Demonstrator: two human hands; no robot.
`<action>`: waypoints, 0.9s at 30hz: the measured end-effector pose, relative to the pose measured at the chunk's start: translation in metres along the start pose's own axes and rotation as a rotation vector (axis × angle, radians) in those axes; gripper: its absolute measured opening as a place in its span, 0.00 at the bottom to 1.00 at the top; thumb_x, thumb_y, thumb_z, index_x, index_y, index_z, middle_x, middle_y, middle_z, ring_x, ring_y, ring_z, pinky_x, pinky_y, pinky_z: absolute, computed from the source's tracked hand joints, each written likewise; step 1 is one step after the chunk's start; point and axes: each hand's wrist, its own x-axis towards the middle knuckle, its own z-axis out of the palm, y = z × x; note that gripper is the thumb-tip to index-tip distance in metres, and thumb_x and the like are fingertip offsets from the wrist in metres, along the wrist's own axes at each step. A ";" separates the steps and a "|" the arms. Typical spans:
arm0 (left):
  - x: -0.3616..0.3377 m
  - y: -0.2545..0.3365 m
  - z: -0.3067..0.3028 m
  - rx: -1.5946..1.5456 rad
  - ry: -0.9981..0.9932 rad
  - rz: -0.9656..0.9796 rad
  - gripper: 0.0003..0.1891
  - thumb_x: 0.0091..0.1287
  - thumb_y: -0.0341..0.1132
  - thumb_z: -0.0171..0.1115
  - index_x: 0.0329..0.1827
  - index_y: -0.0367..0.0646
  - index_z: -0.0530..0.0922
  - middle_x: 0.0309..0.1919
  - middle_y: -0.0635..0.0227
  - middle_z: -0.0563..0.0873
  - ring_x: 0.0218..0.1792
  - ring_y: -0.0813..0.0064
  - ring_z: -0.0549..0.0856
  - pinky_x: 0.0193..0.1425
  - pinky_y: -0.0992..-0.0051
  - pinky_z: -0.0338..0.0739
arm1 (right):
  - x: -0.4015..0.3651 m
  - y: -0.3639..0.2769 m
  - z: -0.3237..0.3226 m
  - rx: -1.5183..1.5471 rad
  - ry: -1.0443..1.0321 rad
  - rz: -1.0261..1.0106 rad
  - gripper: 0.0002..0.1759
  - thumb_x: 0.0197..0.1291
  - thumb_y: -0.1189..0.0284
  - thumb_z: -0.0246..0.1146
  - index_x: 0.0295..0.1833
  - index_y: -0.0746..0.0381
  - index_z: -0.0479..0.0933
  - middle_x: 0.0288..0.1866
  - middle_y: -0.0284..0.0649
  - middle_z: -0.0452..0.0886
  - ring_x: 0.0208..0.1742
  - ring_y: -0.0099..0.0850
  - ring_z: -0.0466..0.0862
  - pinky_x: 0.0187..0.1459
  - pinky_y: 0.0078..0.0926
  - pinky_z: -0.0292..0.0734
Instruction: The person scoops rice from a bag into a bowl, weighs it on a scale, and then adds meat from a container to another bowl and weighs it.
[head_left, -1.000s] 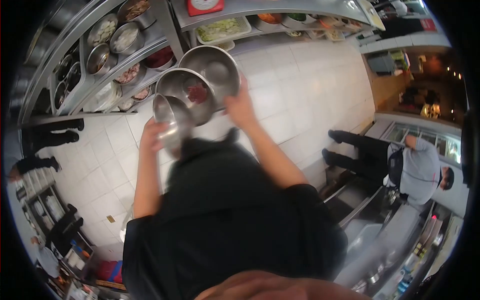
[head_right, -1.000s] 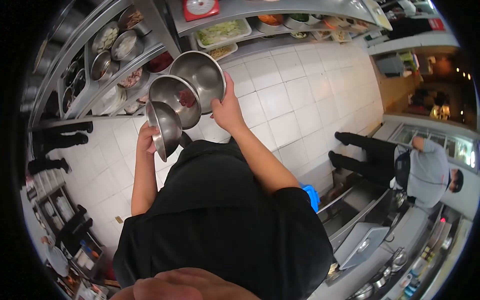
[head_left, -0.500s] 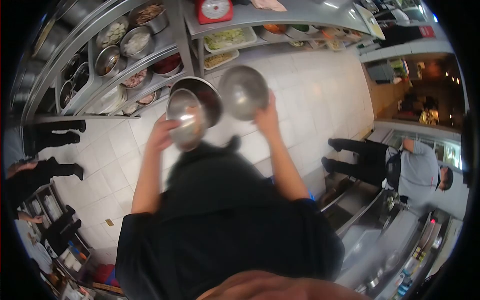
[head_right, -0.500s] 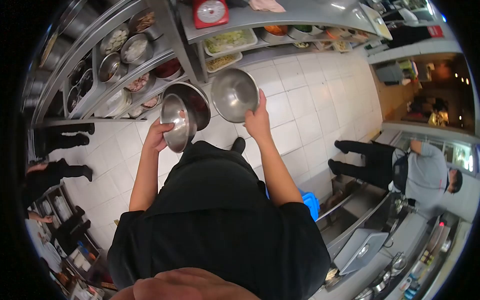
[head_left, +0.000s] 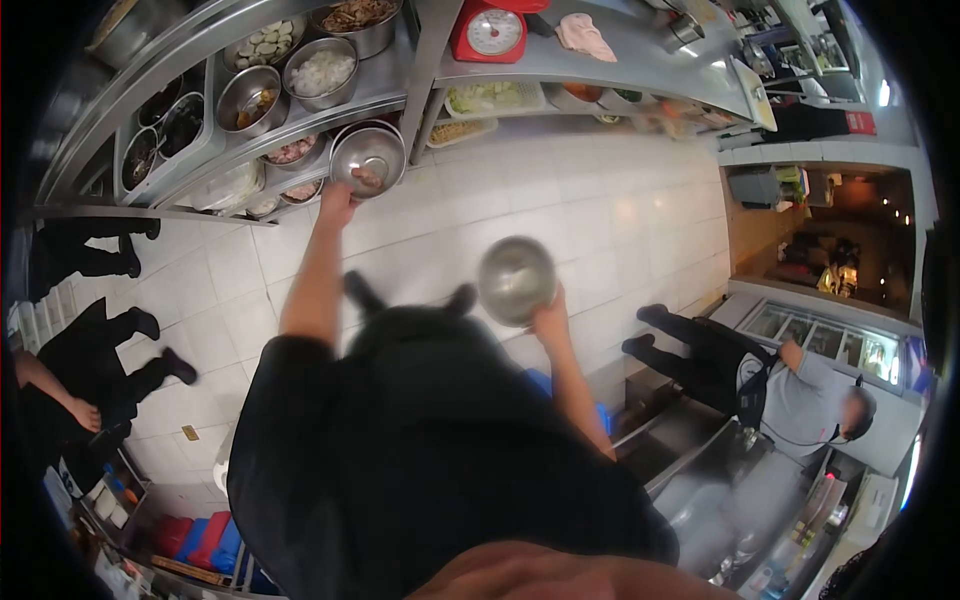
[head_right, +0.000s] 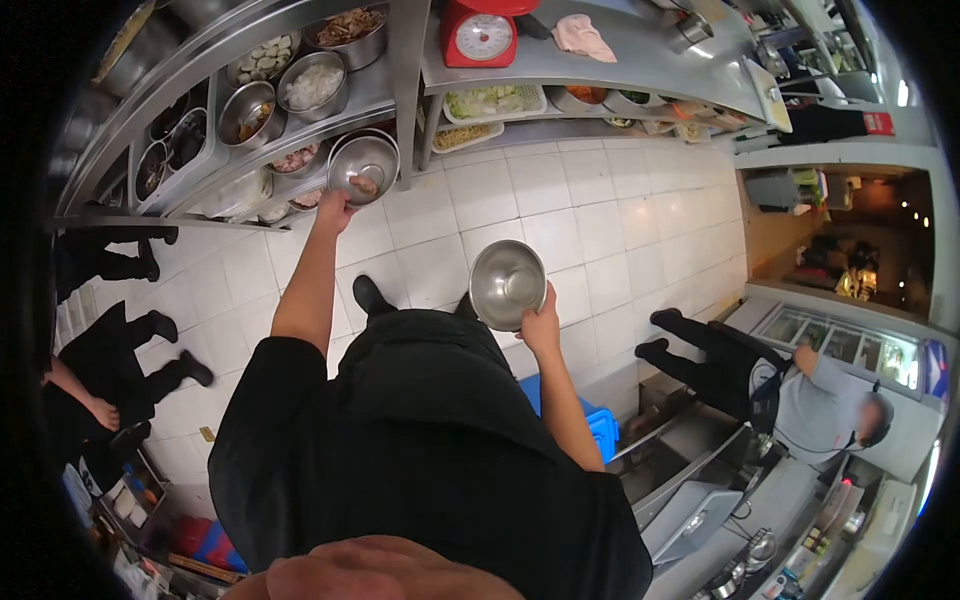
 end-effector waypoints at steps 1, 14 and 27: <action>0.045 -0.035 -0.020 0.209 -0.097 0.248 0.15 0.51 0.21 0.53 0.45 0.37 0.72 0.40 0.56 0.75 0.44 0.63 0.77 0.36 0.61 0.76 | -0.002 0.001 -0.002 0.011 0.019 -0.030 0.39 0.47 0.83 0.46 0.70 0.60 0.48 0.42 0.58 0.77 0.25 0.39 0.81 0.18 0.27 0.79; -0.159 0.045 0.045 -0.384 -0.201 -0.101 0.18 0.58 0.21 0.51 0.53 0.36 0.67 0.46 0.58 0.78 0.46 0.64 0.80 0.52 0.65 0.77 | 0.017 -0.016 -0.006 -0.302 -0.002 -0.458 0.29 0.47 0.78 0.47 0.60 0.62 0.66 0.41 0.56 0.79 0.41 0.48 0.81 0.38 0.41 0.77; -0.244 0.101 0.100 0.335 -0.381 0.029 0.24 0.57 0.22 0.51 0.59 0.39 0.70 0.45 0.61 0.81 0.42 0.70 0.82 0.45 0.71 0.78 | -0.020 -0.125 0.105 -0.685 -0.704 -0.624 0.22 0.56 0.69 0.54 0.55 0.67 0.69 0.36 0.59 0.80 0.40 0.54 0.80 0.45 0.47 0.73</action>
